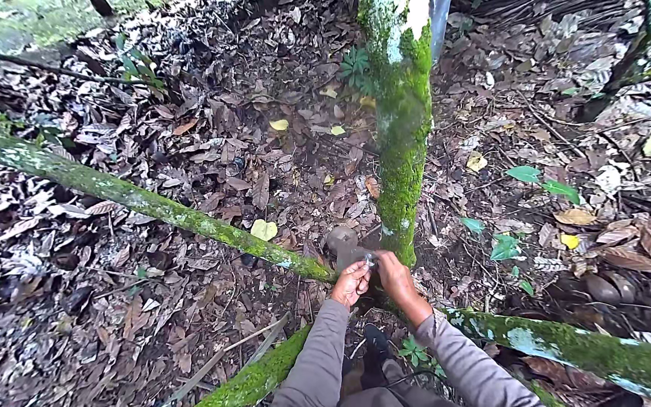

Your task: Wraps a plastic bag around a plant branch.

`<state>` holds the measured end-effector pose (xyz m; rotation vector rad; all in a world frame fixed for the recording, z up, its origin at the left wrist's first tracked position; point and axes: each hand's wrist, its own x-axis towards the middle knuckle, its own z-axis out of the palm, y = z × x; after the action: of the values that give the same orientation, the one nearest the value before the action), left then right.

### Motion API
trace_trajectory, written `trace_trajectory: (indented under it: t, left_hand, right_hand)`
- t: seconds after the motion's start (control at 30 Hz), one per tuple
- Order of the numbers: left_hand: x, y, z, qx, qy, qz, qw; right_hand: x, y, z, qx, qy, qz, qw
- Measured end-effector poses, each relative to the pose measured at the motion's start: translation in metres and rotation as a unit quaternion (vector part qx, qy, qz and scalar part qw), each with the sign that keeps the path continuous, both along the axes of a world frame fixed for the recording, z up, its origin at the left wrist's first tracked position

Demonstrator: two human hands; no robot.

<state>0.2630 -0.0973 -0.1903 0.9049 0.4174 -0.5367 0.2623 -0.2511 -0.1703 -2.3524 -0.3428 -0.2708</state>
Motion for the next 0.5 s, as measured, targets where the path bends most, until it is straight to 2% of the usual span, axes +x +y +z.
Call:
trace_trajectory:
  t: [0.07,0.2,0.3,0.5]
  left_hand:
    - [0.000,-0.001,0.000,-0.004,-0.004,-0.001,1.000]
    - [0.001,-0.003,0.003,0.013,-0.017,-0.023,0.999]
    - [0.004,-0.006,0.006,0.050,-0.023,-0.041,0.998]
    - [0.009,-0.006,0.016,0.209,-0.043,-0.079,0.974]
  right_hand:
    - [-0.011,-0.003,0.000,0.012,-0.009,-0.032,0.999]
    - [-0.021,-0.005,0.003,0.013,0.118,-0.053,0.992]
    - [-0.018,-0.001,0.003,0.005,0.140,-0.067,0.988]
    - [-0.014,0.000,0.008,-0.064,0.149,-0.100,0.982]
